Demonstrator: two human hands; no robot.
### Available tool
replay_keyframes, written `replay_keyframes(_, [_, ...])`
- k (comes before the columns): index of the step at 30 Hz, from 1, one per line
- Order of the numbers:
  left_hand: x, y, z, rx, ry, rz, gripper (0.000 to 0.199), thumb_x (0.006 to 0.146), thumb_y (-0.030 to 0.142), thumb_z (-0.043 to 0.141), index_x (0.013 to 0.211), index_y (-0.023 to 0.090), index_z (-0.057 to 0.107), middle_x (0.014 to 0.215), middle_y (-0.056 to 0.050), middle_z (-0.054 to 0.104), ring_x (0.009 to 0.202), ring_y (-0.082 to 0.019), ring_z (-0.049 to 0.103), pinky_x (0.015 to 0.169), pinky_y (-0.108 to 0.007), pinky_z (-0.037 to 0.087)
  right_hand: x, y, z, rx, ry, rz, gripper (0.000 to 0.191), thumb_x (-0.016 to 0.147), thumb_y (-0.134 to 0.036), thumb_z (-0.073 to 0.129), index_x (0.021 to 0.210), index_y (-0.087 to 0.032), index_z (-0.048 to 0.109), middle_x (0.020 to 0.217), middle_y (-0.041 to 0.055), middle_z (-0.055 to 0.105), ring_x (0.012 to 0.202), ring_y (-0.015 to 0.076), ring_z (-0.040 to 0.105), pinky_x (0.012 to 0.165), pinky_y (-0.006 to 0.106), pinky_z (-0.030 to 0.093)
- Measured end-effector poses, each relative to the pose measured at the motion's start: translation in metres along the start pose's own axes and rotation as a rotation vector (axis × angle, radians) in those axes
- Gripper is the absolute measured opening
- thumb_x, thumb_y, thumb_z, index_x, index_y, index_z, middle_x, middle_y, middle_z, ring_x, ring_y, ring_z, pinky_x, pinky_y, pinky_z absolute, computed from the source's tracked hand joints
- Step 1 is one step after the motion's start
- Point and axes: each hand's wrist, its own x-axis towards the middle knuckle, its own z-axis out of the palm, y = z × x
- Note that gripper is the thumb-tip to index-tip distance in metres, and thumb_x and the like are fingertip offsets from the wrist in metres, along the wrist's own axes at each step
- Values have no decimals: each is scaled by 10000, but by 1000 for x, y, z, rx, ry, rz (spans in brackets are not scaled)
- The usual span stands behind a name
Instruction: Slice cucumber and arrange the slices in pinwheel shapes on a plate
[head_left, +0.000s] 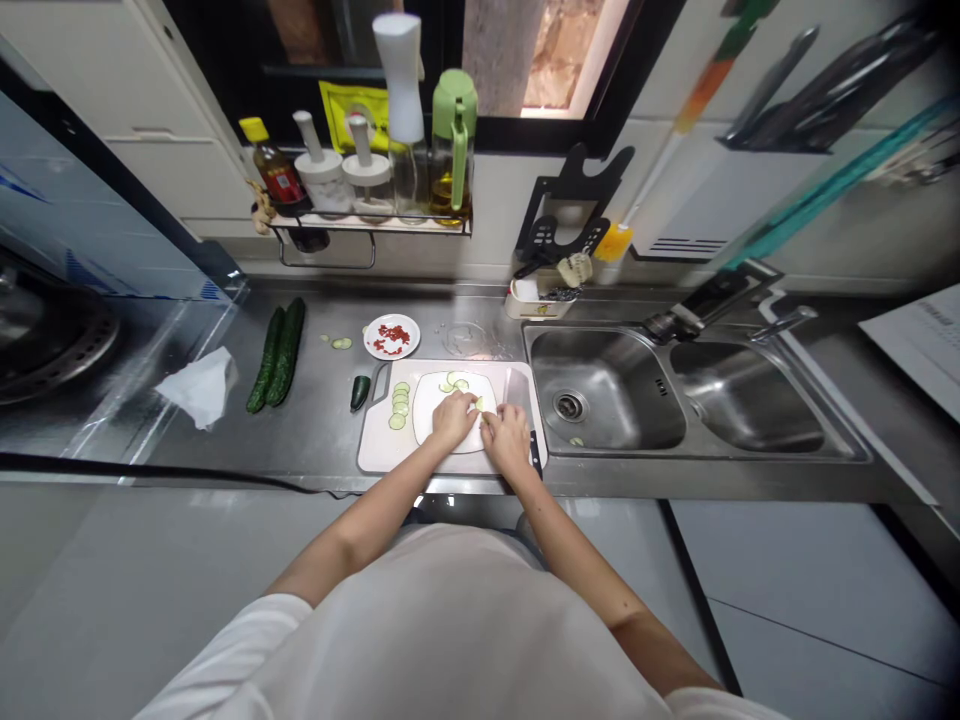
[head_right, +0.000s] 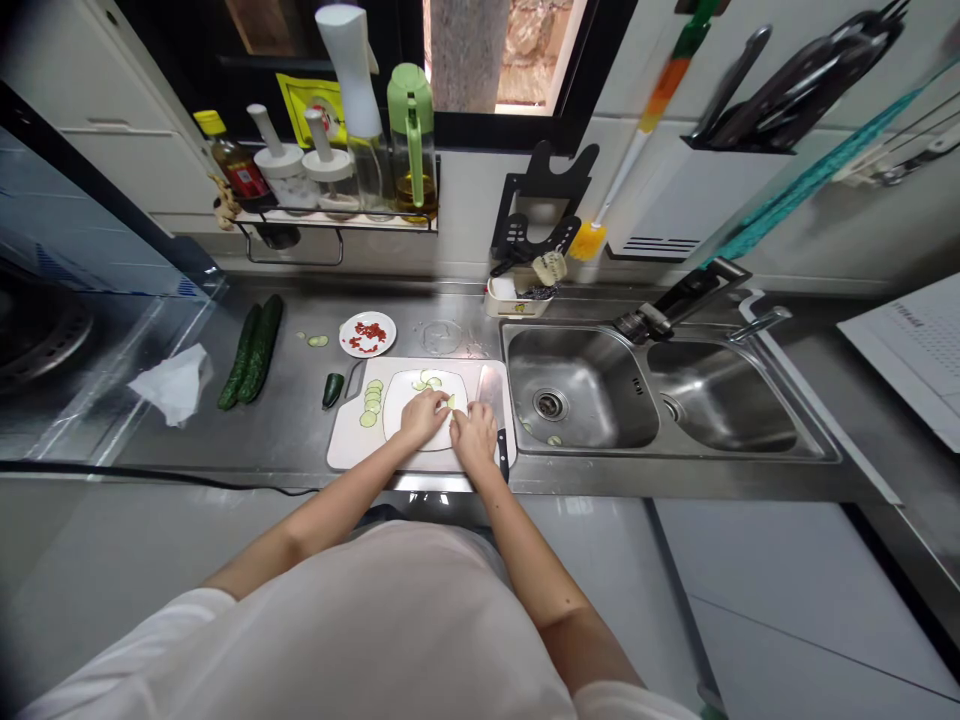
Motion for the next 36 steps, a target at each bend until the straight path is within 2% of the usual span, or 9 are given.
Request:
replay_keyframes(13, [6,2,-1,2,-3,1,255,887,290,557,1120,248,651,1062,-61,629,998,-211,590,843,-306,440,6,5,-1,34,-40,14,252,911,-265,508,1064,-235,707,1161,125,510,1110,294,374,917,405,350])
replay_keyframes(21, [2,2,-2,-14,9,0,255,889,296,557,1119,247,655,1024,-56,631,983,-201,586,845,-295,441,3,6,1,36,31,11,259,917,-299,499,1072,-222,692,1146,119,528,1098,286,392,913,396,364])
replay_keyframes(28, [2,2,0,9,3,-2,259,897,306,548,1126,250,654,1049,-54,629,999,-198,580,860,-295,437,4,6,4,48,1,25,265,910,-332,524,1078,-218,693,1157,134,521,1121,297,374,931,412,354])
replay_keyframes(36, [3,2,1,12,10,-4,260,898,314,537,1122,249,653,1045,-58,630,984,-205,580,836,-301,439,3,7,6,20,48,-1,261,888,-384,560,1047,-232,702,1125,122,535,1093,295,383,906,405,357])
